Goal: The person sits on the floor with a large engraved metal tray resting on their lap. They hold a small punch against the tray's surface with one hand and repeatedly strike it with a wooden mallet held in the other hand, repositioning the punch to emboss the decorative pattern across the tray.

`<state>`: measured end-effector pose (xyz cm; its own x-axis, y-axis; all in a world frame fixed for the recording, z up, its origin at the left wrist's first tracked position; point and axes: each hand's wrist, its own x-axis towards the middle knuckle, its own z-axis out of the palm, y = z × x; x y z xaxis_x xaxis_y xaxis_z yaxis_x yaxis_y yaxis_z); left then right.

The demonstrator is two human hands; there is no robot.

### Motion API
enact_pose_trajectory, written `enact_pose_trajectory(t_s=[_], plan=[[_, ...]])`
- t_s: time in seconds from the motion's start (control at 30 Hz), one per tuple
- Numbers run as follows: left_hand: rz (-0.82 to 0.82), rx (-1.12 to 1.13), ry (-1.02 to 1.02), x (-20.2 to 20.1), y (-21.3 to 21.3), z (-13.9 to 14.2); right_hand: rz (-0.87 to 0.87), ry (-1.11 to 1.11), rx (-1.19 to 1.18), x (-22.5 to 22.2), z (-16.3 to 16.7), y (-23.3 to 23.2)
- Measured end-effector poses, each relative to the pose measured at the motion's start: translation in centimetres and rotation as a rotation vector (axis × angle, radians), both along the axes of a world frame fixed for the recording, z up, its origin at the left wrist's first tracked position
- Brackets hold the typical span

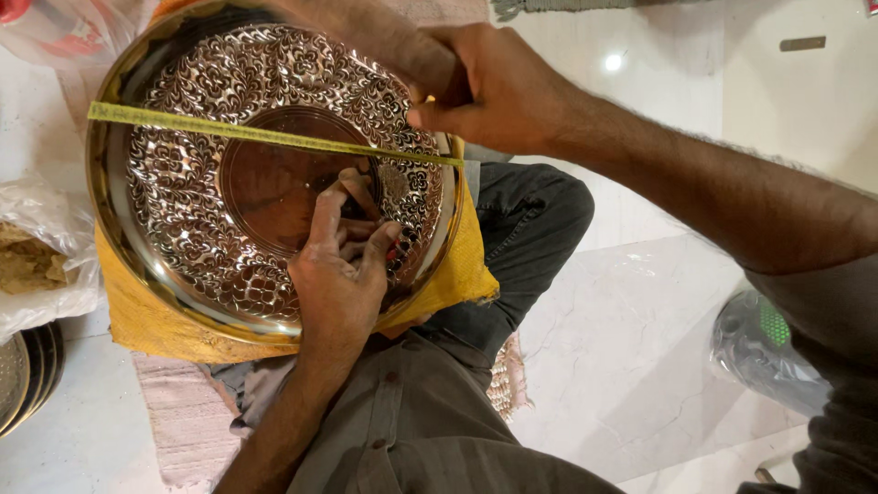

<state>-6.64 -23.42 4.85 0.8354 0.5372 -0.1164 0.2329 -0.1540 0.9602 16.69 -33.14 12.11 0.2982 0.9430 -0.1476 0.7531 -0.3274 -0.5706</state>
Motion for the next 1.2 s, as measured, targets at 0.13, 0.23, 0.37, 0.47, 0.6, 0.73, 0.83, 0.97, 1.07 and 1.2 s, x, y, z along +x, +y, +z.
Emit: enact_pose_trajectory(t_s=[0.13,0.23,0.37,0.47,0.6,0.73,0.83,0.97,1.07,1.2], plan=[[-0.007,0.026,0.065,0.1,0.2,-0.1,0.134,-0.48,-0.34,-0.4,-0.2,-0.4],[-0.01,-0.003,0.049,0.2,0.3,-0.1,-0.073,0.17,0.097,-0.8,-0.4,-0.6],[-0.033,0.048,0.057,0.3,0.5,-0.3,0.078,-0.392,-0.289,-0.5,-0.9,-1.1],[-0.052,0.058,0.096,0.3,0.6,-0.4,-0.034,-0.141,-0.102,-0.1,-1.4,-1.6],[-0.071,0.045,0.038,0.1,0.7,-0.6,0.004,-0.263,-0.166,-0.3,-1.9,-2.1],[-0.086,-0.009,-0.012,0.2,0.8,-0.9,-0.2,0.258,0.067,-1.0,-2.1,-2.2],[-0.089,-0.06,-0.007,0.3,1.0,-0.9,-0.001,-0.388,-0.385,-0.8,-1.5,-2.5],[-0.124,-0.078,0.023,0.3,1.1,-0.6,-0.117,0.015,-0.086,-1.0,-1.4,-3.0],[-0.139,-0.049,0.078,0.5,1.3,-0.2,-0.035,-0.263,-0.233,-0.7,-1.6,-3.4],[-0.161,-0.107,0.062,0.5,1.5,0.1,-0.193,0.035,-0.122,-0.6,-2.4,-4.0]])
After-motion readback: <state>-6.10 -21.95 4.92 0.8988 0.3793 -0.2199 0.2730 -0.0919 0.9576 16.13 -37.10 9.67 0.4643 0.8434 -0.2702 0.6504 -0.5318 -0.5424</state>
